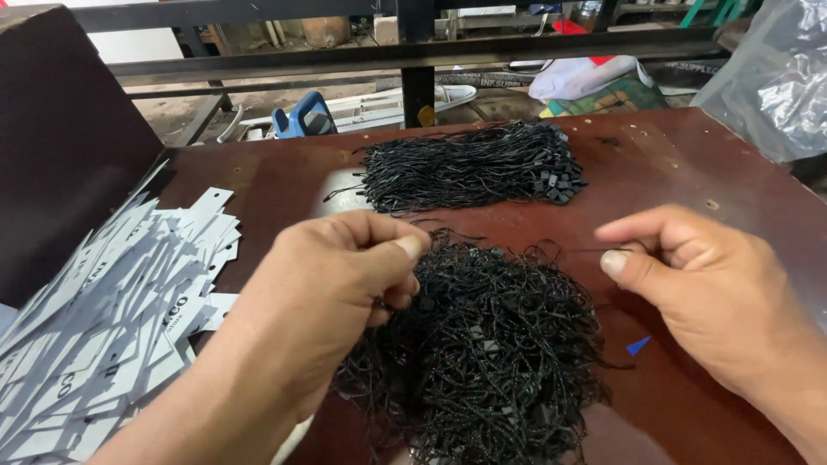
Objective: A person is untangling and sorting individual black string fasteners from a tangled pile into an organized stack on a workbench.
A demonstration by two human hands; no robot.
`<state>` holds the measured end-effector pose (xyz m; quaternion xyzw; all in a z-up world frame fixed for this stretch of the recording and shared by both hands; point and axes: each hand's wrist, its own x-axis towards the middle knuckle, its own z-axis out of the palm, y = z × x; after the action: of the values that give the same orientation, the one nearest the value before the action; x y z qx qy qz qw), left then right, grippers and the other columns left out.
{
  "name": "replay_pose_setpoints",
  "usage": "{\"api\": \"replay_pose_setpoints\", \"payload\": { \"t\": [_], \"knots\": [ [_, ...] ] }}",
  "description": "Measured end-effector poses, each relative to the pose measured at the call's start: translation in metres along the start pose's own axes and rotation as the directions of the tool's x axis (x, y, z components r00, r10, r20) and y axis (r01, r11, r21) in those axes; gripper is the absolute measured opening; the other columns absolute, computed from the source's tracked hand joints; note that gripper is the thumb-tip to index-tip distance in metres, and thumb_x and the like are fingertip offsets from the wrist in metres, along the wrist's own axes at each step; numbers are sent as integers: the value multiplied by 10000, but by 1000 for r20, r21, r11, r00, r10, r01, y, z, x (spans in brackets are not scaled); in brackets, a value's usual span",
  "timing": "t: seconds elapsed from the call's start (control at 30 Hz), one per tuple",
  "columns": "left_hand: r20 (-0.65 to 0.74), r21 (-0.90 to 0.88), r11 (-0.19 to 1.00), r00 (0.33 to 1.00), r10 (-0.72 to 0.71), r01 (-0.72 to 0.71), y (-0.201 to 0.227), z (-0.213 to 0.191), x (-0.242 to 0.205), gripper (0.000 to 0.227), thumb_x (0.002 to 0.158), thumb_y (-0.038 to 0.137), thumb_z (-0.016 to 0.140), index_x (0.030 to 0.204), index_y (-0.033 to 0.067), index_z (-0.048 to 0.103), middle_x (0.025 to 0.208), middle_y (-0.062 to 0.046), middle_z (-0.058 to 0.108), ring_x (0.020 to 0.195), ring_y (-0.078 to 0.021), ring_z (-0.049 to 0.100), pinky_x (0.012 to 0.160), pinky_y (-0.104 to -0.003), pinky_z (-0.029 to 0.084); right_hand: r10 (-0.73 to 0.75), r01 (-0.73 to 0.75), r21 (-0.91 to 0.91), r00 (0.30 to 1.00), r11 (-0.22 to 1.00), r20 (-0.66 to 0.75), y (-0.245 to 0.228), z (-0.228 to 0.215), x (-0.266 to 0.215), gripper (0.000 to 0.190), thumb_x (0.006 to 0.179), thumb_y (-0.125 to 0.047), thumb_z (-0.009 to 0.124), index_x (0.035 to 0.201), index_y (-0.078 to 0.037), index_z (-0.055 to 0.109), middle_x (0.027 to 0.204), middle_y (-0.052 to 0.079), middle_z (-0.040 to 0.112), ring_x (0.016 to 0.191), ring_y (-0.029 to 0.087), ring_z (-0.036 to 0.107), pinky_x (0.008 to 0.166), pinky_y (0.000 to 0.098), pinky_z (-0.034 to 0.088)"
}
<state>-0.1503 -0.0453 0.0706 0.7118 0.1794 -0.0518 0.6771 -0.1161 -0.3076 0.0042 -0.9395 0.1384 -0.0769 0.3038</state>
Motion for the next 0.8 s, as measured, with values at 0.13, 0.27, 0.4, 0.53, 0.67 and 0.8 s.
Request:
{"api": "replay_pose_setpoints", "payload": {
  "t": [0.13, 0.27, 0.4, 0.53, 0.67, 0.8],
  "knots": [
    [-91, 92, 996, 995, 27, -19, 9, -6, -1, 98, 930, 56, 690, 901, 16, 774, 673, -118, 658, 578, -144, 472, 548, -264, 334, -166, 205, 590, 979, 781, -121, 27, 14, 17, 106, 926, 21, 738, 1012, -7, 683, 723, 124, 626, 631, 185, 573, 661, 248, 459],
    [-217, 363, 932, 972, 93, -9, 7, -8, 9, 212, 957, 207, 677, 773, 116, 729, 625, -41, 660, 546, -134, 477, 544, -295, 381, -131, 163, 613, 987, 773, -97, 18, 10, 14, 98, 954, 47, 686, 1032, 28, 743, 922, 110, 685, 675, 194, 554, 679, 246, 445],
    [-251, 360, 931, 967, 34, 61, 8, -4, 26, 185, 951, 253, 675, 799, 154, 711, 627, -28, 632, 547, -141, 488, 572, -298, 397, 0, -7, 533, 1000, 846, 12, -11, -5, 24, 212, 963, 42, 651, 1127, -18, 771, 842, 146, 695, 738, 205, 613, 750, 274, 500],
    [-129, 81, 992, 986, 108, -98, 17, -1, 54, 64, 944, 16, 653, 896, 27, 693, 755, -91, 633, 656, -154, 524, 638, -268, 458, -61, 40, 556, 998, 830, 19, -22, -5, 63, 173, 938, 51, 676, 1083, -43, 689, 864, 104, 653, 745, 194, 605, 726, 297, 535],
    [-125, -35, 988, 981, 147, -153, 15, -2, 104, 64, 930, -15, 663, 911, 46, 672, 788, -106, 690, 667, -166, 635, 584, -248, 509, -71, 67, 637, 997, 768, -19, -21, 6, 111, 154, 950, 1, 714, 931, -118, 618, 819, 56, 650, 743, 152, 662, 625, 253, 523],
    [-124, 58, 977, 969, 212, -206, 15, -7, 124, 87, 864, -15, 708, 889, 66, 691, 759, -77, 693, 632, -126, 615, 559, -217, 504, -62, 47, 652, 998, 757, 0, -33, 9, 132, 167, 955, -54, 735, 904, -148, 606, 795, 30, 667, 726, 123, 687, 618, 228, 516]
  ]
}}
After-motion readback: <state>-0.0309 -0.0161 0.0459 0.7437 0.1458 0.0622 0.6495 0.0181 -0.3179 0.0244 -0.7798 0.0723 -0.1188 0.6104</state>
